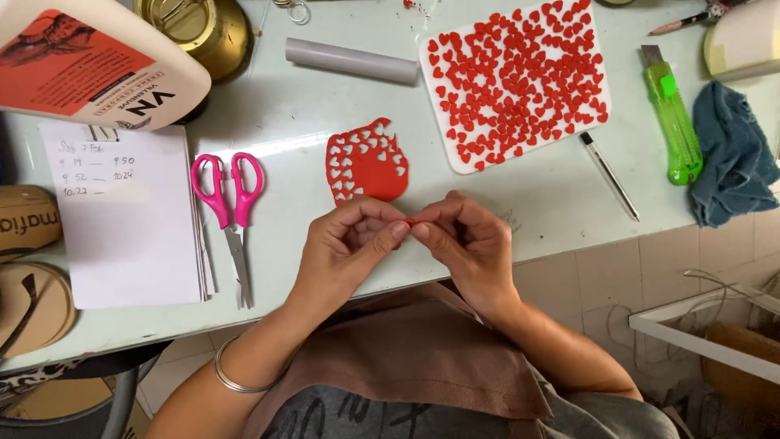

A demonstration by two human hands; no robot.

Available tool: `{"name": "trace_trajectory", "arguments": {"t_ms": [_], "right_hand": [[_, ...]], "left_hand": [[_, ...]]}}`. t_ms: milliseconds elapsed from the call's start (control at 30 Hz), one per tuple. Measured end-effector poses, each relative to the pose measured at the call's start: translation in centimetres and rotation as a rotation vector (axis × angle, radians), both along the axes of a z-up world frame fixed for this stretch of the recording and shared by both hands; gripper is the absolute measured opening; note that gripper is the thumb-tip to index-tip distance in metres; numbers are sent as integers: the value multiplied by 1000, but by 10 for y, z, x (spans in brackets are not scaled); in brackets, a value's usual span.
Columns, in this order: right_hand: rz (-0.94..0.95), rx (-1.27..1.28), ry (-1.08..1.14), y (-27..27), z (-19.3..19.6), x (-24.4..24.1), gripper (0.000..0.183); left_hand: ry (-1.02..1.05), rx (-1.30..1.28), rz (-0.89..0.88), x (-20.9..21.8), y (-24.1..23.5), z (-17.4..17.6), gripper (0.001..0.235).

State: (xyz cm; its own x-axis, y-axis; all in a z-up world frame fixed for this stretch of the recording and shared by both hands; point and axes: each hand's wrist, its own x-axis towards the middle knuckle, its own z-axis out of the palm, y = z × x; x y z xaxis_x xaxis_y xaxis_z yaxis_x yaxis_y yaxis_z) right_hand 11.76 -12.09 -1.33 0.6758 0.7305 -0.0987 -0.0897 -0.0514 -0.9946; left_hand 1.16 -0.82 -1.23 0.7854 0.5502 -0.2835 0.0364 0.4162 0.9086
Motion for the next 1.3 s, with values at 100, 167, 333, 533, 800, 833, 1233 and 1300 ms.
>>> {"name": "trace_trajectory", "arguments": {"t_ms": [100,167,333,533,800,833,1233,1300], "right_hand": [[12,-39,-114,-1,6,2,7],[19,-59,-158,-3,2,3,7],[40,-121,-271,-3,8,13,5],[-8,-324,-570,-4,14,64,5],[70,-364,-825,5,10,95,6],[72,-364,-825,5,10,96,6],[227,-585,-770,14,18,106,8],[232,-609,-769,15,18,107,7]], "left_hand": [[2,-11,-23,1,-3,-5,13],[6,-21,-28,1,-3,-6,13],[19,-31,-43,3,-5,-5,13],[3,-5,-69,-3,-4,-9,13],[-60,133,-78,-8,-2,-7,11],[-59,132,-77,-9,-2,-9,11],[-131,173,-111,-13,1,-12,10],[-137,176,-121,-13,1,-12,10]]}}
